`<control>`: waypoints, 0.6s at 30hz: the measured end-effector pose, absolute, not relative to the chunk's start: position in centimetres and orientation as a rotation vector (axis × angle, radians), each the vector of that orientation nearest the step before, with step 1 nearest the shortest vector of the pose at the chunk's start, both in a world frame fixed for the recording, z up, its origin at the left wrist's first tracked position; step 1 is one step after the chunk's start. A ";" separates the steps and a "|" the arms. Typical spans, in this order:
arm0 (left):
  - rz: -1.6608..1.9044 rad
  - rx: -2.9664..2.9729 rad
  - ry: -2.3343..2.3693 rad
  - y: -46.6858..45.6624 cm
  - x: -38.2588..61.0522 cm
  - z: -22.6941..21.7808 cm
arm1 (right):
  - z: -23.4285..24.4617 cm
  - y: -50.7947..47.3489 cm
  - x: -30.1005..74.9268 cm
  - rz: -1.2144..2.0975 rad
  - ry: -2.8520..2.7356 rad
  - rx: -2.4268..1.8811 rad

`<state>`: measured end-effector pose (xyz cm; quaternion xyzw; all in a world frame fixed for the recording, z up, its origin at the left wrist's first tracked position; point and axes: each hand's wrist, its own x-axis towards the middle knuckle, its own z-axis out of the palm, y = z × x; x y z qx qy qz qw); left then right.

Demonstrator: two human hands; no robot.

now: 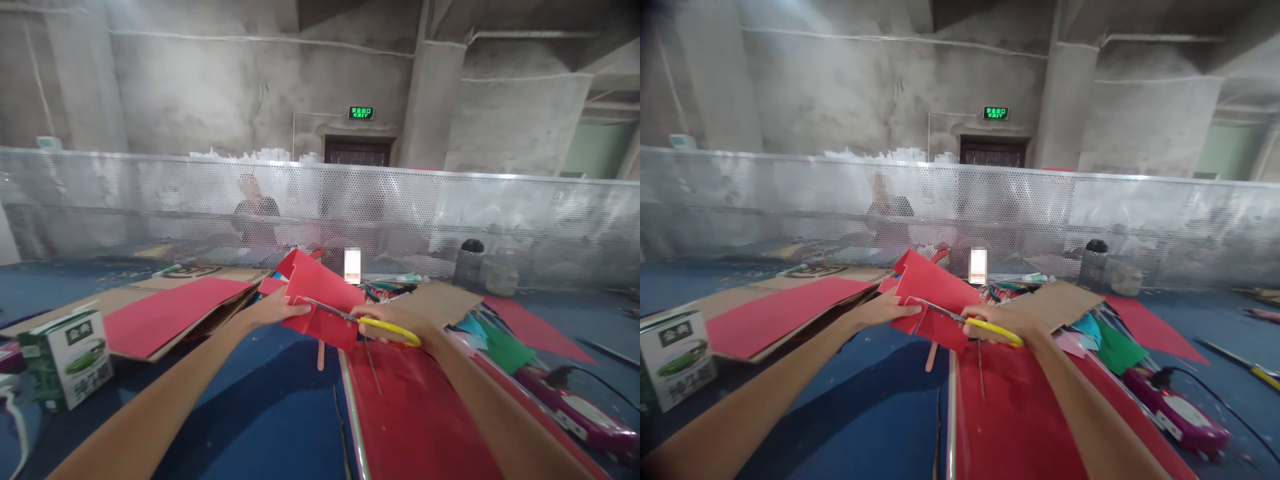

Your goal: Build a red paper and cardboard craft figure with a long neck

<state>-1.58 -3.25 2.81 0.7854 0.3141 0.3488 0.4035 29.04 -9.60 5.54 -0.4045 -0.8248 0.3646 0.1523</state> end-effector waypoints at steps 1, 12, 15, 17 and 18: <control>0.876 1.991 0.794 -3.3 -1.5 2.9 | 5.6 -9.6 29.0 1.055 -2.369 -1.160; 0.901 2.085 0.774 -3.5 -1.6 3.2 | 4.2 -7.5 29.7 1.057 -2.379 -1.138; 0.892 2.069 0.767 -3.2 -1.7 3.0 | 3.8 -7.0 29.8 1.017 -2.390 -1.165; 0.887 2.062 0.779 -3.0 -1.8 3.0 | 3.7 -6.8 29.8 1.006 -2.400 -1.175; 0.890 2.056 0.788 -3.0 -1.8 3.0 | 3.7 -6.8 29.8 1.009 -2.402 -1.165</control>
